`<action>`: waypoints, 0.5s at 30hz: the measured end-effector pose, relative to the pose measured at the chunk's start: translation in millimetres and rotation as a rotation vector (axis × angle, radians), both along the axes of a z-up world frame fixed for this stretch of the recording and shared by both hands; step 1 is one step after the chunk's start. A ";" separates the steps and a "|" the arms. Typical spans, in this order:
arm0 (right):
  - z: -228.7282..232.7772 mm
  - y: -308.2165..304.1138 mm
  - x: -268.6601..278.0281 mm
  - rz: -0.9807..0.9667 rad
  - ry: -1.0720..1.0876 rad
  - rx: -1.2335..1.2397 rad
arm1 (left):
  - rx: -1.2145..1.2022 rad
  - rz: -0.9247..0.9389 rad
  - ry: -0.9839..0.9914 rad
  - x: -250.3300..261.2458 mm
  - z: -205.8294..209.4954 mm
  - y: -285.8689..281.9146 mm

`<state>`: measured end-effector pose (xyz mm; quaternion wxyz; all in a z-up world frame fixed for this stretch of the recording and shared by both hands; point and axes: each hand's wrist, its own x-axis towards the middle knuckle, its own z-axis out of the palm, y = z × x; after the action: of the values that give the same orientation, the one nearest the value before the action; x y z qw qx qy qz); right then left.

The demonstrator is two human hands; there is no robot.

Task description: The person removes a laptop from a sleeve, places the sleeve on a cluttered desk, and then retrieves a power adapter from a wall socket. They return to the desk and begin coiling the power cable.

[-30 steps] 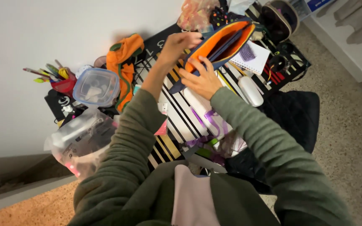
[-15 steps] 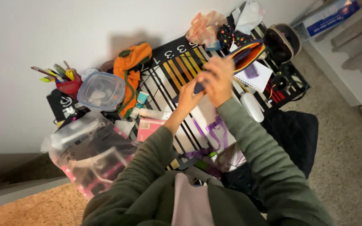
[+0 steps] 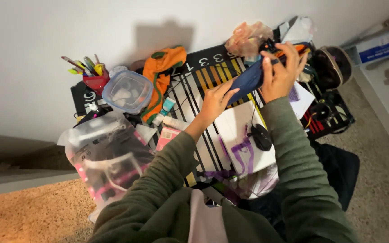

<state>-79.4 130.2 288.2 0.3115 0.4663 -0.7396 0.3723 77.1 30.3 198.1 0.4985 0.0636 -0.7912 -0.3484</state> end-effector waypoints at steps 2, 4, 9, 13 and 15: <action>5.9 -10.5 -26.4 0.182 -0.529 -0.440 | -0.004 0.015 -0.024 9.3 2.0 -2.7; 0.1 -6.2 -62.4 0.357 -1.065 -0.874 | -0.010 0.030 -0.049 19.5 3.5 -1.6; -56.5 12.7 -186.4 0.093 -0.165 -0.244 | -0.050 0.006 -0.128 31.9 -12.4 6.0; -74.3 9.5 -222.0 0.083 -0.455 -0.144 | 0.000 -0.024 -0.101 28.8 -4.4 6.1; -28.6 3.8 -177.0 -0.019 -1.482 0.060 | -0.012 0.004 -0.089 26.5 -4.5 7.6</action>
<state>-256.4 134.0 259.6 -0.2791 0.0946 -0.7698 0.5662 103.7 37.9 193.6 0.4637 0.0777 -0.8146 -0.3396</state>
